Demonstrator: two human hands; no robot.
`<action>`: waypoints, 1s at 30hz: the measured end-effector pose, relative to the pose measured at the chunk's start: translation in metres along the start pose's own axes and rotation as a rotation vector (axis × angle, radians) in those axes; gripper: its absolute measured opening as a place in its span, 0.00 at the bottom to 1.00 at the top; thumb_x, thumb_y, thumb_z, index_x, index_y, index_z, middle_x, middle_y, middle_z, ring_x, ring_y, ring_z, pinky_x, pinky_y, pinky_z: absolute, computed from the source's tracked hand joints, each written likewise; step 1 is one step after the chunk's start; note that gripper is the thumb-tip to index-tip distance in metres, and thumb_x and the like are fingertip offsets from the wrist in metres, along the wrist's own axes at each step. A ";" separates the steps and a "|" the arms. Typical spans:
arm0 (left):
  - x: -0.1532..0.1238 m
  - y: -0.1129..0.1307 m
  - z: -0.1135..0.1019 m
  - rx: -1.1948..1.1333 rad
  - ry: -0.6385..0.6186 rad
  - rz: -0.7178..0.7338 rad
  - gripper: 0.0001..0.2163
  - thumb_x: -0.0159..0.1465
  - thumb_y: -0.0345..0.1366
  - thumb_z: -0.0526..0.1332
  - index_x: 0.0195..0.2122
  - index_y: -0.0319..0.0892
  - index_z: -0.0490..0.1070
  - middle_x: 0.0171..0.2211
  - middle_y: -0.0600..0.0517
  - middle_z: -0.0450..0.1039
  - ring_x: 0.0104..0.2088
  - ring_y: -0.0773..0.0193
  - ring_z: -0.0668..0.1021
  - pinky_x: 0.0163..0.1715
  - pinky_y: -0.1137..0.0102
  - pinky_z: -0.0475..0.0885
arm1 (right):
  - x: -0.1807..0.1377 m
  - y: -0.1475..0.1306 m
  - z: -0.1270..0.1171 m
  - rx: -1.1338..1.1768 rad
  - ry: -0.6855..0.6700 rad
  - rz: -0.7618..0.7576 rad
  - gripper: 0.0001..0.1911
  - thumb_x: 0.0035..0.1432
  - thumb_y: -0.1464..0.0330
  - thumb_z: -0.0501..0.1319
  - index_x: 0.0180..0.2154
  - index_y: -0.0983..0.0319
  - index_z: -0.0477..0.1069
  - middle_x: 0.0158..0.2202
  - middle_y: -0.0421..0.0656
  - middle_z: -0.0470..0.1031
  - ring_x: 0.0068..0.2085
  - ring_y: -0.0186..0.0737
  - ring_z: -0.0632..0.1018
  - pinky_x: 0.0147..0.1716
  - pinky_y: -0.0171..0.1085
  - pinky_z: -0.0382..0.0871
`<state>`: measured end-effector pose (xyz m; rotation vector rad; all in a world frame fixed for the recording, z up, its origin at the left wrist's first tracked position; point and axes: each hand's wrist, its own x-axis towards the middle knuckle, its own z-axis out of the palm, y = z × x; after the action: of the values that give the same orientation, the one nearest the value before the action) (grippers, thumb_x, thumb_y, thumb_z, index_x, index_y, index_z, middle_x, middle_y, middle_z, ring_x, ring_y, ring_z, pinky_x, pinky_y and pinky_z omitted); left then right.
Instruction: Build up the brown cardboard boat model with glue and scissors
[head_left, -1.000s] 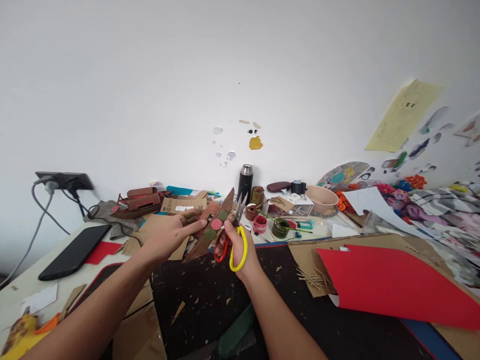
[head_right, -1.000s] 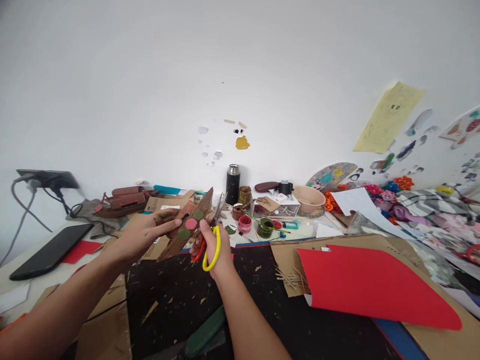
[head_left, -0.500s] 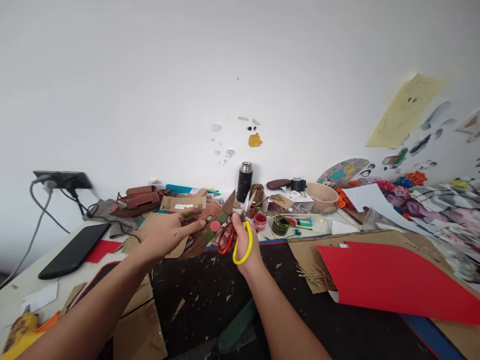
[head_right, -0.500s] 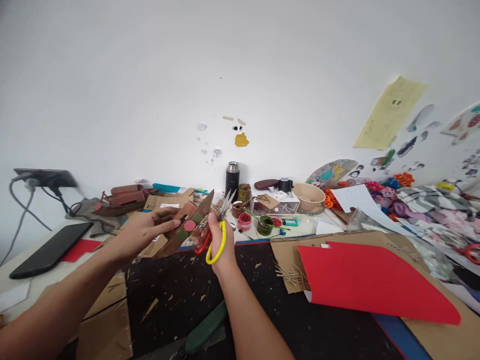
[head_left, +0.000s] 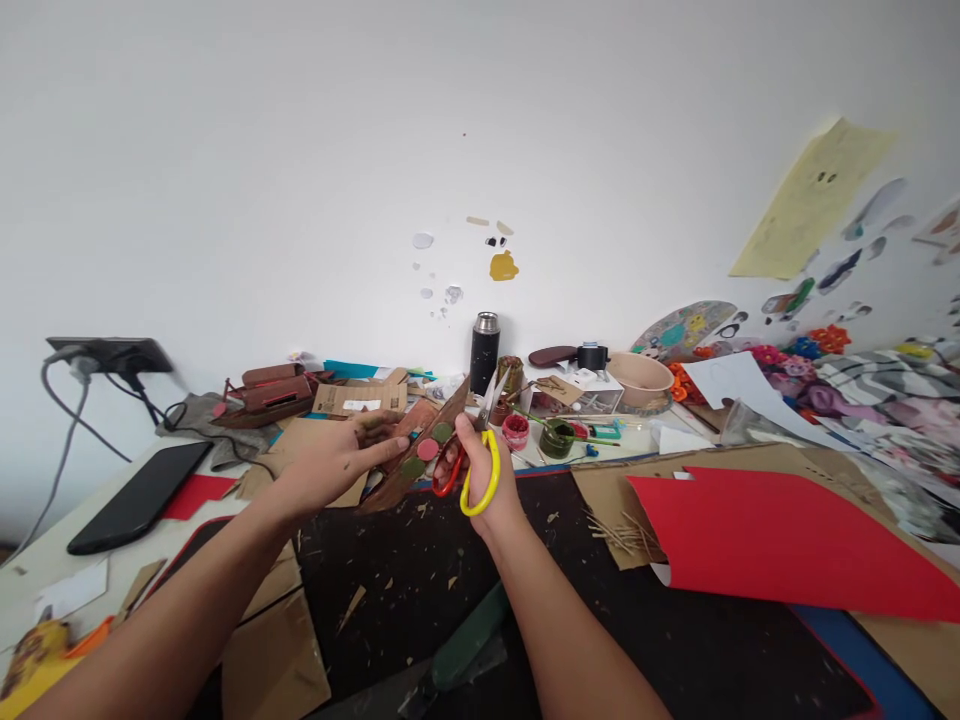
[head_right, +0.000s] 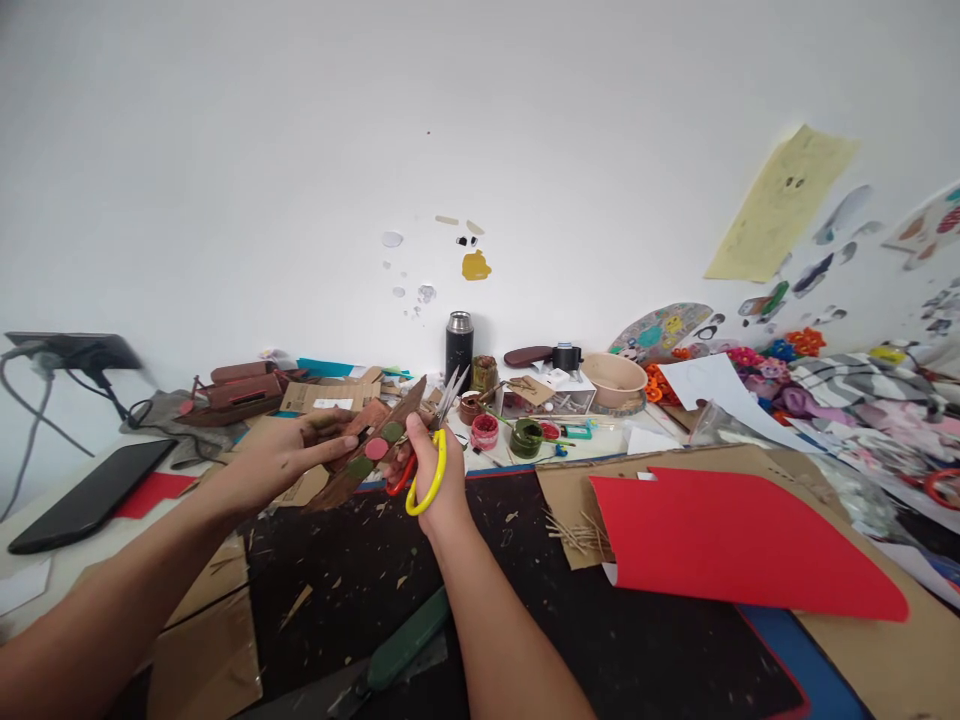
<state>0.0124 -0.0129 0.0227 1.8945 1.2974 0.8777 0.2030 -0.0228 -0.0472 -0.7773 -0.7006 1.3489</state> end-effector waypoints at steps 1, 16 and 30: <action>0.000 0.000 0.000 0.008 0.000 0.007 0.21 0.59 0.60 0.71 0.39 0.48 0.87 0.44 0.44 0.88 0.48 0.37 0.86 0.50 0.55 0.81 | 0.000 0.000 0.000 0.000 0.006 -0.009 0.26 0.52 0.45 0.76 0.37 0.55 0.71 0.19 0.33 0.71 0.18 0.42 0.75 0.16 0.38 0.68; 0.000 -0.004 -0.001 0.050 -0.020 0.008 0.25 0.59 0.59 0.71 0.50 0.48 0.85 0.51 0.45 0.87 0.53 0.39 0.84 0.58 0.53 0.77 | -0.001 -0.002 0.001 -0.008 -0.010 -0.032 0.27 0.51 0.45 0.77 0.33 0.59 0.73 0.18 0.33 0.69 0.16 0.36 0.73 0.15 0.34 0.69; 0.004 -0.018 0.001 -0.465 0.043 -0.084 0.34 0.61 0.54 0.74 0.64 0.42 0.73 0.60 0.37 0.81 0.60 0.42 0.82 0.60 0.52 0.75 | -0.004 -0.003 0.004 -0.013 -0.016 0.040 0.34 0.45 0.38 0.78 0.33 0.57 0.69 0.18 0.34 0.70 0.16 0.39 0.74 0.14 0.35 0.67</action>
<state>0.0054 -0.0044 0.0076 1.4552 1.0742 1.0734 0.2012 -0.0263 -0.0429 -0.7949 -0.7102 1.3896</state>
